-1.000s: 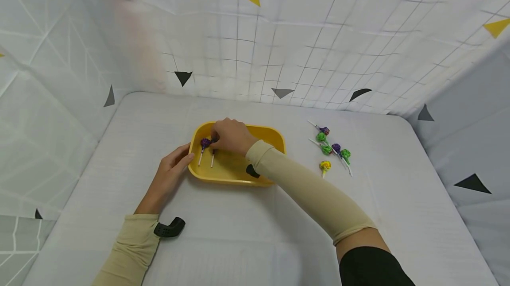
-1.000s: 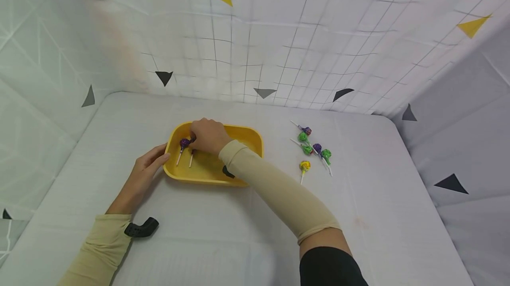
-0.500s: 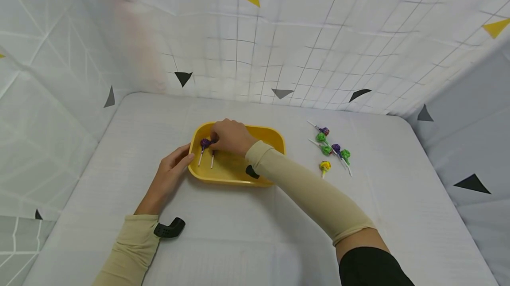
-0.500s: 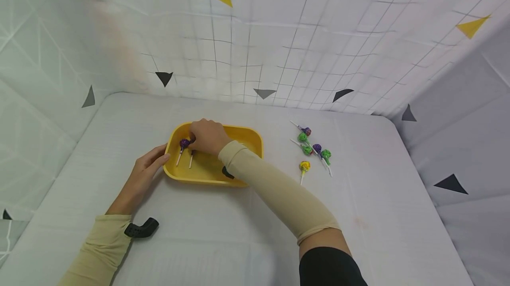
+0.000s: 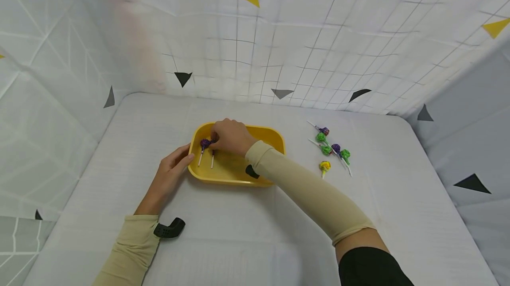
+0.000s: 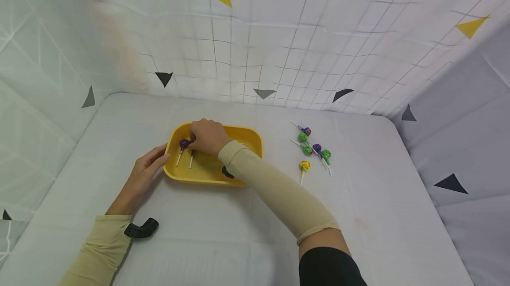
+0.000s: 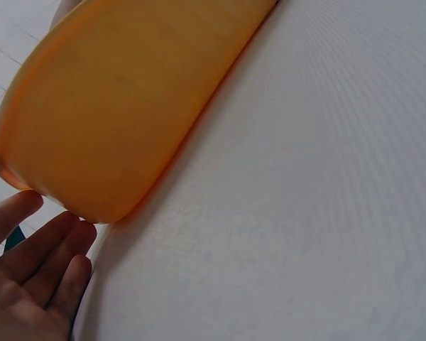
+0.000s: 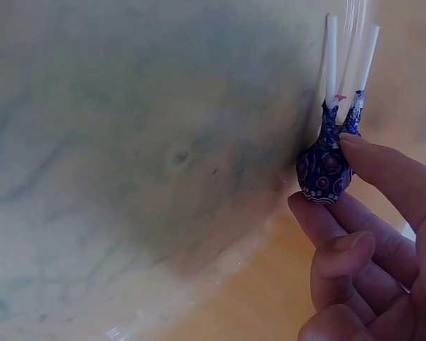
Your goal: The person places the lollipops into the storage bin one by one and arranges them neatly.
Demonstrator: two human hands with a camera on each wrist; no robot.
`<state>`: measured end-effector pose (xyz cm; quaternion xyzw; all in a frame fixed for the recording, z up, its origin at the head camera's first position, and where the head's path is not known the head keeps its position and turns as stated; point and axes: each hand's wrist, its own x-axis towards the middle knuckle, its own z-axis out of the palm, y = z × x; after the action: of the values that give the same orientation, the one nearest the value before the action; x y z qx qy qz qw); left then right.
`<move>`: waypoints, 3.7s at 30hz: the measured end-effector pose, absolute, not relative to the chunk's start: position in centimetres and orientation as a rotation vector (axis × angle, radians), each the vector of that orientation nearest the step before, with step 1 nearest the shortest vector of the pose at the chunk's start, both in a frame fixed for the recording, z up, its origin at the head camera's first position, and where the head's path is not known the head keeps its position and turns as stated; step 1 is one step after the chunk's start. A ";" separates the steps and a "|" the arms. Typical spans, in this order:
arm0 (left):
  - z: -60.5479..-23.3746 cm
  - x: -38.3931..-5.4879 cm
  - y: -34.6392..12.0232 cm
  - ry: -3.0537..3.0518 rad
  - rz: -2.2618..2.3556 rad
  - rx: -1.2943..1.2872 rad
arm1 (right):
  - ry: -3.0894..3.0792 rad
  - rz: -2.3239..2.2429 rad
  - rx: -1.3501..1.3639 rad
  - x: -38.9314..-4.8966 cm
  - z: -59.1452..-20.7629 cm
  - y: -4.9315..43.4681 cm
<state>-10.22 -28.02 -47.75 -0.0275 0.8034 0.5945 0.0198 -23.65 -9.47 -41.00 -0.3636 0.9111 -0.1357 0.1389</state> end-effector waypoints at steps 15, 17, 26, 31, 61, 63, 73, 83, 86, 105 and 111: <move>-47.6 -10.2 -28.0 2.499 1.841 -0.093 | 2.621 -0.395 -1.039 -23.6 -40.7 -9.4; -47.6 -10.2 -28.0 2.495 1.842 -0.091 | 2.621 -0.393 -1.039 -23.6 -40.7 -9.3; -47.6 -10.2 -28.0 2.495 1.847 -0.076 | 2.617 -0.402 -1.026 -23.5 -40.7 -9.3; -47.7 -10.1 -28.0 2.486 1.861 -0.067 | 2.625 -0.391 -1.025 -23.6 -40.8 -9.2; -47.5 -10.0 -28.0 2.473 1.871 -0.066 | 2.627 -0.376 -1.030 -23.7 -41.1 -9.2; -47.4 -10.0 -27.9 2.471 1.872 -0.069 | 2.630 -0.380 -1.029 -23.7 -41.1 -9.2; -47.6 -10.0 -28.0 2.477 1.870 -0.072 | 2.640 -0.388 -1.032 -23.8 -41.2 -9.2; -47.8 -10.0 -28.1 2.490 1.850 -0.082 | 2.642 -0.385 -1.030 -23.7 -41.1 -9.1; -47.8 -10.0 -28.2 2.491 1.848 -0.081 | 2.644 -0.383 -1.029 -23.7 -41.1 -9.1; -47.7 -9.9 -27.9 2.488 1.855 -0.057 | 2.643 -0.412 -0.987 -23.5 -39.8 -7.5; -47.8 -9.9 -27.9 2.496 1.851 -0.058 | 2.671 -0.416 -1.004 -23.3 -39.0 -6.3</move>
<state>-9.91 -27.87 -47.79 -0.0187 0.8029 0.5956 0.0168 -23.33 -6.28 -39.01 -0.3452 0.9187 -0.1429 0.1285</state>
